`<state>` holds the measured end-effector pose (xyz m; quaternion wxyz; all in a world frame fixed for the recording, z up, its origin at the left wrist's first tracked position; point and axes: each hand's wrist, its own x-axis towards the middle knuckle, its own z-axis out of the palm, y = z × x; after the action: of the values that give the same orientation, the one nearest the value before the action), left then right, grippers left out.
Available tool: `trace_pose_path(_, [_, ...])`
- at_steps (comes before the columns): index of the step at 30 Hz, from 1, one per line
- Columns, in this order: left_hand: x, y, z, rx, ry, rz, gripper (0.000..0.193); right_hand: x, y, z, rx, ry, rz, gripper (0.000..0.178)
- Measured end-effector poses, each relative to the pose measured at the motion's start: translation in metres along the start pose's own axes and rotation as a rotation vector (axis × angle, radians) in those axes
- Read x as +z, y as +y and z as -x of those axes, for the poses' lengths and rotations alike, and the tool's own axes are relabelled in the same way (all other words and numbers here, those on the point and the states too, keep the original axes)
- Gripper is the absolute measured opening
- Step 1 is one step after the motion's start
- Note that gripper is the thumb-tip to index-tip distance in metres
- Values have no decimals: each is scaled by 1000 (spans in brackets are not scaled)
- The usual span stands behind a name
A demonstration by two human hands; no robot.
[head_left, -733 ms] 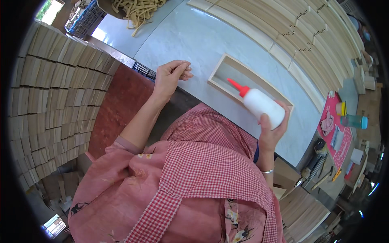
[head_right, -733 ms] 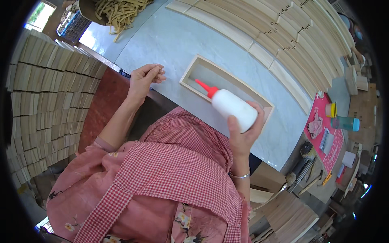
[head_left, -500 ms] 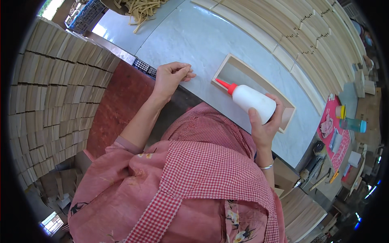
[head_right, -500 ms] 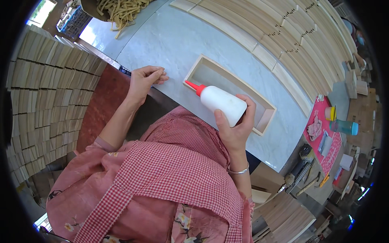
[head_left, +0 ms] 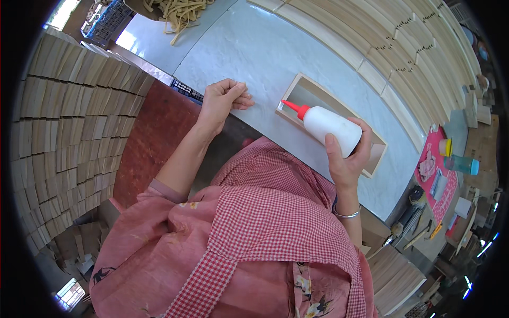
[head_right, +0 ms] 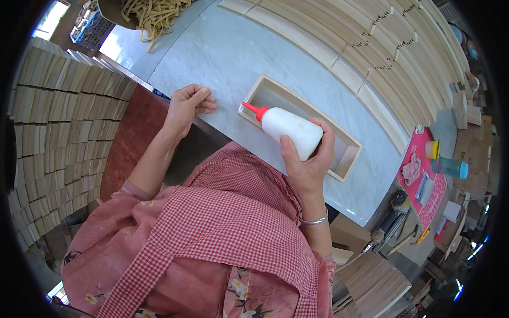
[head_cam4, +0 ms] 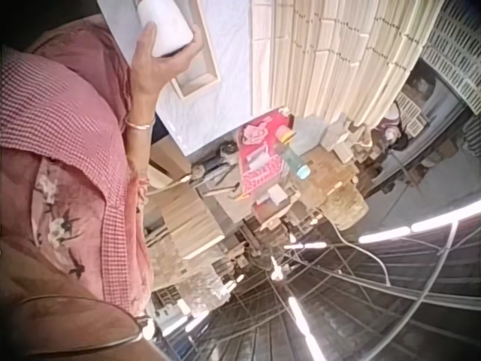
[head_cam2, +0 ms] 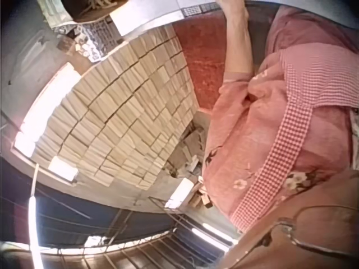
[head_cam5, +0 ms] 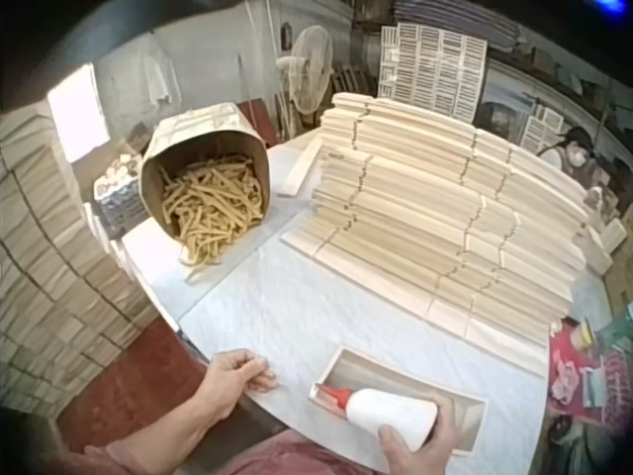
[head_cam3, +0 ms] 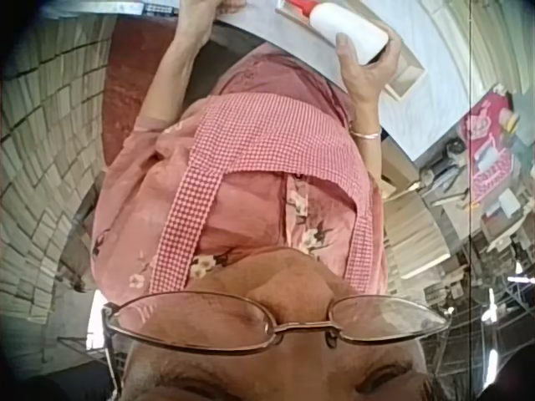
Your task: Assemble wooden box frames by applying glue to the edges and using a pneumatic nail gun to secure the components together.
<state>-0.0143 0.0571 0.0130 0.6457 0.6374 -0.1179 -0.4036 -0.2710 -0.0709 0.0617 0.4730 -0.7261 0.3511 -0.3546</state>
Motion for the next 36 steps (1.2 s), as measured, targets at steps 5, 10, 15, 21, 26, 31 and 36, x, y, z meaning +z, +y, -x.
trace_pose_path(5, [2, 3, 0, -12, 25, 44, 22, 3, 4, -14, -72, 50, 58, 55])
trace_pose_path(10, [3, 0, 0, 5, 55, 56, 28, 7, 6, -26, -127, 121, 110, 54])
trace_pose_path(15, [1, -5, -2, 13, 76, 64, 30, 11, 6, -35, -148, 174, 156, 53])
trace_pose_path(21, [-3, -2, -3, -44, 73, 50, 26, 6, 3, -33, -142, 212, 187, 52])
trace_pose_path(26, [1, 0, -2, -7, 64, 165, 17, -11, 1, -23, -101, 263, 248, 52])
trace_pose_path(31, [8, 0, 5, 99, 66, 289, 7, -31, 0, -11, -56, 326, 275, 51])
trace_pose_path(36, [0, -11, -2, 97, 31, 255, 13, -53, 3, 2, -6, 392, 303, 50])
